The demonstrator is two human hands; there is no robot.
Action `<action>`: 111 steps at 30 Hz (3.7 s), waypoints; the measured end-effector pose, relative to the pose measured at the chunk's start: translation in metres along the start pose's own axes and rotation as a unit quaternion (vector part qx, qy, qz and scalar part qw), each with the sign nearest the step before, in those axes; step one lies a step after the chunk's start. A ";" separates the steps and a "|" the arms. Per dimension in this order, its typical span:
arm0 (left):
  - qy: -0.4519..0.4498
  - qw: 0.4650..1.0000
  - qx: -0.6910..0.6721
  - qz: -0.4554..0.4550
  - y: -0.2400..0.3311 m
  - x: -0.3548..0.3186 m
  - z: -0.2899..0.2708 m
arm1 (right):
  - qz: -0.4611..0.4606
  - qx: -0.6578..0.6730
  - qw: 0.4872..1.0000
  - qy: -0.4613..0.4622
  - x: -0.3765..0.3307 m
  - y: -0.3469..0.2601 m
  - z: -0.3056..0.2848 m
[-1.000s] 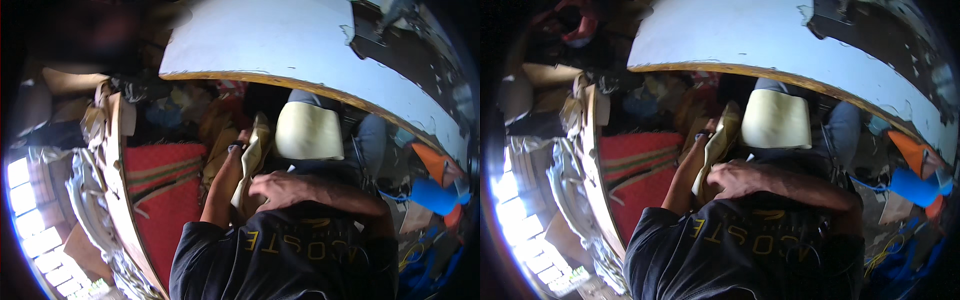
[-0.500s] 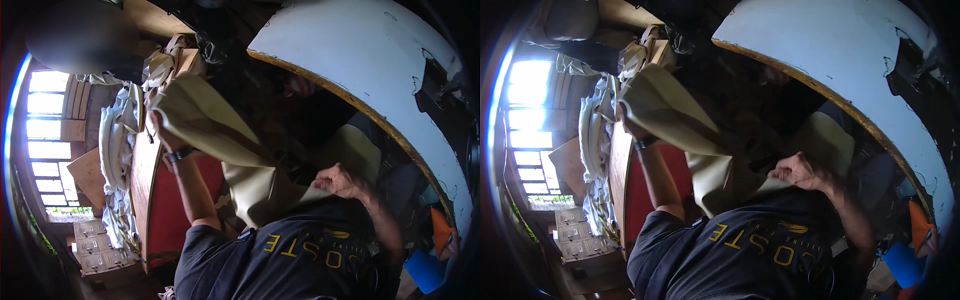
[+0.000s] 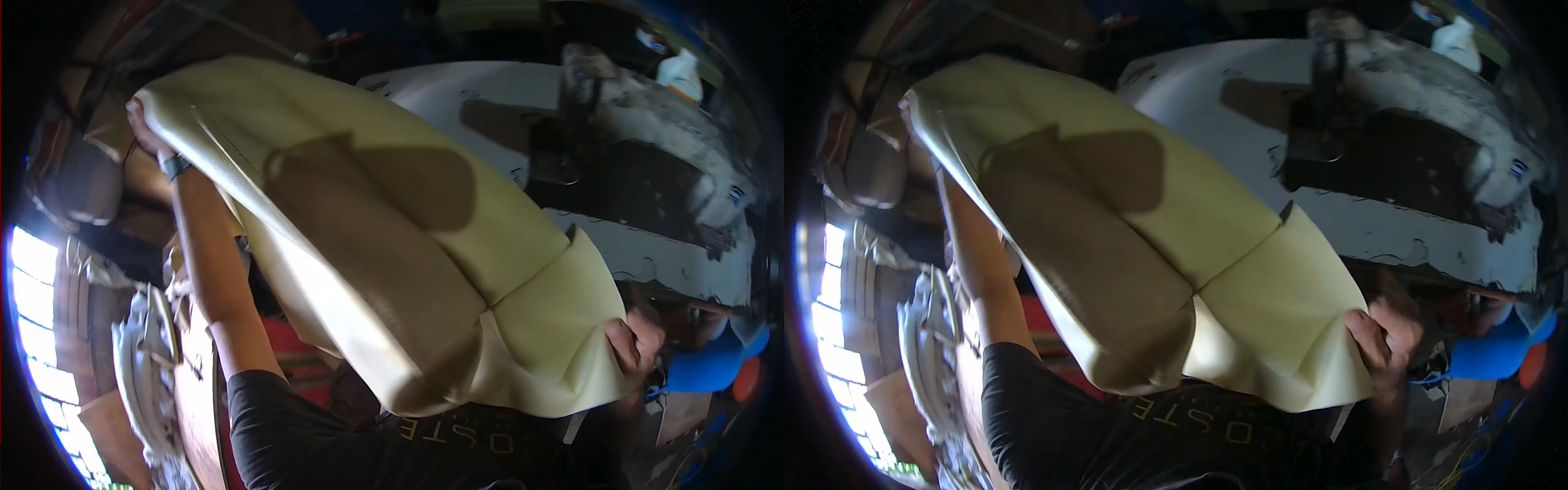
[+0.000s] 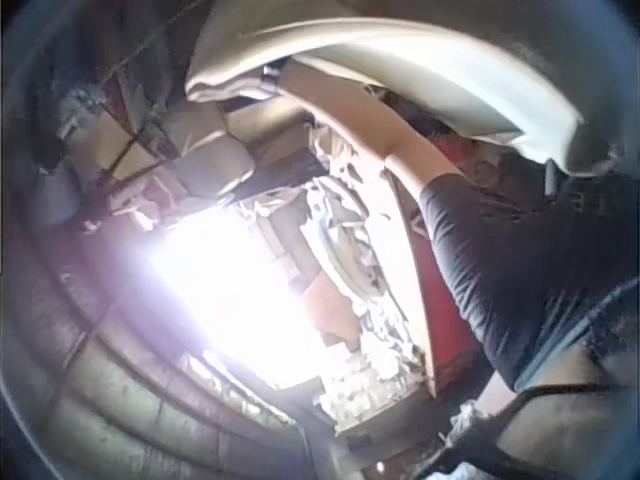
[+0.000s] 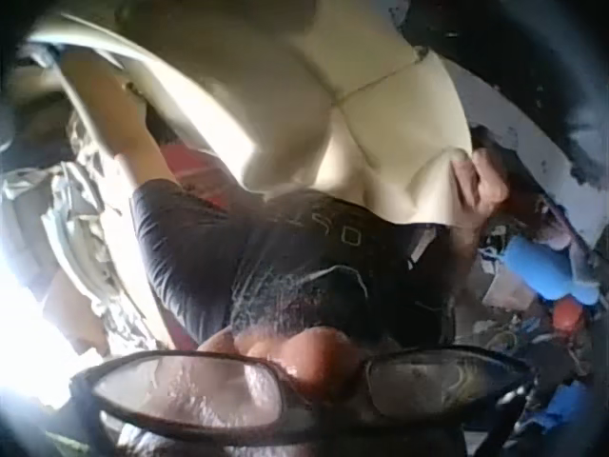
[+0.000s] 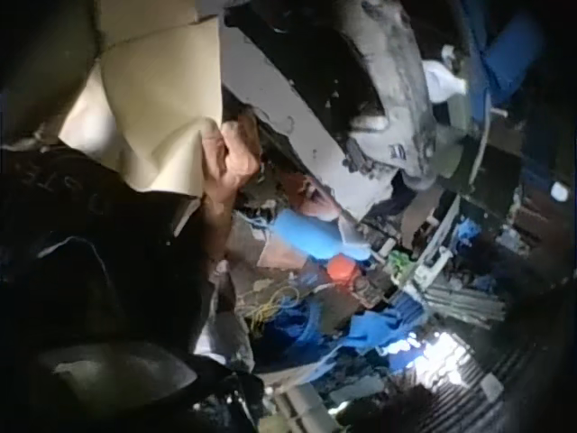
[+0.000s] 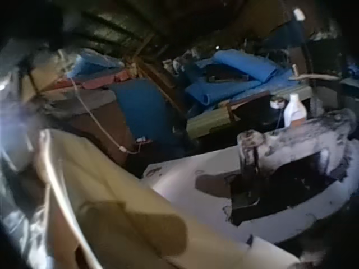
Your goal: Cutting and preparing yellow fabric pieces using scissors at a sewing station.
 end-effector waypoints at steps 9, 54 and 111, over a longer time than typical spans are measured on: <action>-0.377 0.884 -0.041 -0.273 -0.020 -0.204 0.243 | 0.190 -0.069 0.979 0.020 0.020 0.121 0.015; -0.827 0.457 -0.258 -0.203 0.237 -0.402 0.154 | 0.140 -0.063 0.966 -0.209 0.019 0.092 0.028; -0.523 0.816 -0.092 -0.227 0.145 -0.393 0.174 | 0.517 -0.210 0.738 -0.379 -0.247 0.145 0.002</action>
Point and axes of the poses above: each hand's wrist, its own x-axis towards the middle knuckle, its own z-axis out of the palm, y = z × x, the point moved 5 cm from there along x, towards the middle knuckle, and after that the axes turned 8 degrees about x, right-handed, at the moved point
